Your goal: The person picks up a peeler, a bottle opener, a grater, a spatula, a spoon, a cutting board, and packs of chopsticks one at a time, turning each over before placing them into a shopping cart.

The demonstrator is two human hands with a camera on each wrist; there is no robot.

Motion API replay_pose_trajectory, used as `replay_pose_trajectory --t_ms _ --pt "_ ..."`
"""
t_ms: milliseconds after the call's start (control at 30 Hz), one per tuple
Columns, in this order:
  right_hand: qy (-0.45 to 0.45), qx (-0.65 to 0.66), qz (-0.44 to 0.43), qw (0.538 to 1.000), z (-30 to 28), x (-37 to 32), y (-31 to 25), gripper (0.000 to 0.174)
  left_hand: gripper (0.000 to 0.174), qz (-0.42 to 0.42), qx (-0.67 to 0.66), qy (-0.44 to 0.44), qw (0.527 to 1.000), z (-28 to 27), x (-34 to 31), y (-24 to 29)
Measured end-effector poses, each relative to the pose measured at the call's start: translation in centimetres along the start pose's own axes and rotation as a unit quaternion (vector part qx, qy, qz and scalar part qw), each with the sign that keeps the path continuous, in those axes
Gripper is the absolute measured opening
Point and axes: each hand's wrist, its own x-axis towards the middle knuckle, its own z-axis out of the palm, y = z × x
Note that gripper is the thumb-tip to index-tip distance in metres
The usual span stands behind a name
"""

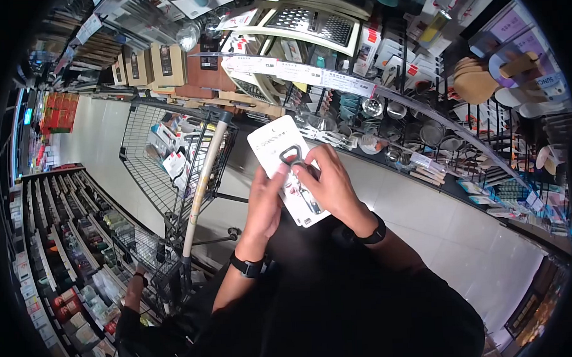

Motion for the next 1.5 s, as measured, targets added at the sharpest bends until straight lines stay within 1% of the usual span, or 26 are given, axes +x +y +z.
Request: replay_pose_trajectory --t_ms 67,133,200,267,333,400,467,500,533,567,600,667,767,833,900,933,967,1067,1100,1167,1200,1267,1333,1400,1467,1500 --pt "-0.019 0.017 0.054 0.998 0.3 0.3 -0.1 0.027 0.044 0.038 0.164 0.012 0.986 0.3 -0.4 -0.4" --pt "-0.026 0.024 0.061 0.998 0.3 0.7 -0.3 0.023 0.048 0.02 0.132 0.02 0.991 -0.3 -0.3 0.2" --pt "-0.033 0.072 0.023 0.997 0.4 1.1 -0.2 0.018 0.043 0.026 0.122 0.003 0.992 -1.8 0.3 0.4" --pt "-0.048 0.031 0.02 0.998 0.5 1.4 -0.6 0.016 0.039 0.037 0.121 0.022 0.992 -2.8 0.6 0.9" --pt "-0.03 -0.04 -0.062 0.997 1.0 1.6 -0.9 0.019 0.036 0.047 0.099 0.057 0.992 -4.1 0.9 1.8" --pt "-0.042 -0.026 -0.056 0.997 1.8 1.8 -0.4 0.019 0.033 0.067 0.077 0.105 0.989 -5.6 1.1 3.3" --pt "-0.101 -0.003 0.026 0.995 1.9 1.7 -0.5 0.019 0.034 0.088 0.115 0.098 0.985 -7.9 1.7 6.1" --pt "-0.102 0.02 0.047 0.994 1.9 1.7 -0.5 0.02 0.033 0.099 0.127 0.124 0.979 -9.0 2.0 7.9" --pt "-0.102 0.019 0.045 0.994 2.0 1.7 -0.3 0.02 0.036 0.119 0.125 0.103 0.98 -10.0 2.2 10.2" --pt "-0.112 0.019 0.07 0.991 2.0 1.6 0.1 0.021 0.037 0.141 0.064 0.122 0.98 -11.5 2.6 12.3" --pt "-0.122 0.018 0.095 0.988 2.0 1.5 0.6 0.021 0.038 0.134 0.047 0.103 0.985 -13.9 3.2 14.9" --pt "-0.124 0.011 0.136 0.983 1.9 1.6 1.0 0.023 0.039 0.203 0.075 0.161 0.963 -19.4 4.8 19.8" --pt "-0.115 -0.03 0.127 0.985 2.7 1.3 3.5 0.024 0.04 0.28 0.074 0.188 0.939 -26.1 7.2 26.8" --pt "-0.089 -0.089 0.168 0.978 3.7 1.7 3.3 0.025 0.04 0.317 0.072 0.193 0.926 -32.0 9.1 29.9" --pt "-0.088 -0.115 0.166 0.975 5.5 2.4 2.9 0.025 0.041 0.28 0.022 0.237 0.93 -39.8 12.0 31.1" --pt "-0.088 -0.135 0.171 0.972 6.5 2.6 2.5 0.024 0.04 0.288 0.02 0.201 0.936 -41.6 12.6 30.6" --pt "-0.091 -0.15 0.159 0.972 7.6 2.7 2.0 0.025 0.041 0.248 0.024 0.241 0.938 -44.8 13.4 29.9" --pt "-0.148 -0.191 0.119 0.963 10.3 3.2 0.4 0.026 0.044 0.174 0.053 0.29 0.94 -54.4 16.1 25.4" --pt "-0.158 -0.199 0.133 0.958 11.2 3.3 -0.2 0.026 0.044 0.174 0.05 0.286 0.941 -57.0 17.0 24.1" --pt "-0.178 -0.22 0.167 0.944 12.6 3.7 -1.4 0.026 0.045 0.09 0.044 0.345 0.933 -61.4 18.4 21.3" --pt "-0.2 -0.236 0.202 0.929 13.2 3.7 -1.8 0.026 0.046 0.044 0.042 0.374 0.925 -62.8 19.1 20.2" --pt "-0.205 -0.245 0.221 0.921 14.1 3.4 -2.1 0.026 0.045 0.034 0.016 0.362 0.931 -65.0 20.3 19.1" --pt "-0.204 -0.237 0.289 0.905 14.8 3.2 -2.7 0.025 0.043 0.037 0.011 0.339 0.94 -66.3 21.5 19.0" --pt "-0.199 -0.242 0.295 0.903 15.3 2.4 -2.1 0.025 0.04 0.032 0.067 0.308 0.948 -63.8 21.7 21.4" --pt "-0.204 -0.226 0.313 0.9 15.6 1.8 -2.1 0.026 0.042 -0.032 0.091 0.323 0.942 -62.6 23.9 25.0" --pt "-0.202 -0.231 0.319 0.897 15.7 1.4 -2.1 0.026 0.045 -0.007 0.109 0.31 0.945 -64.8 26.1 25.9"
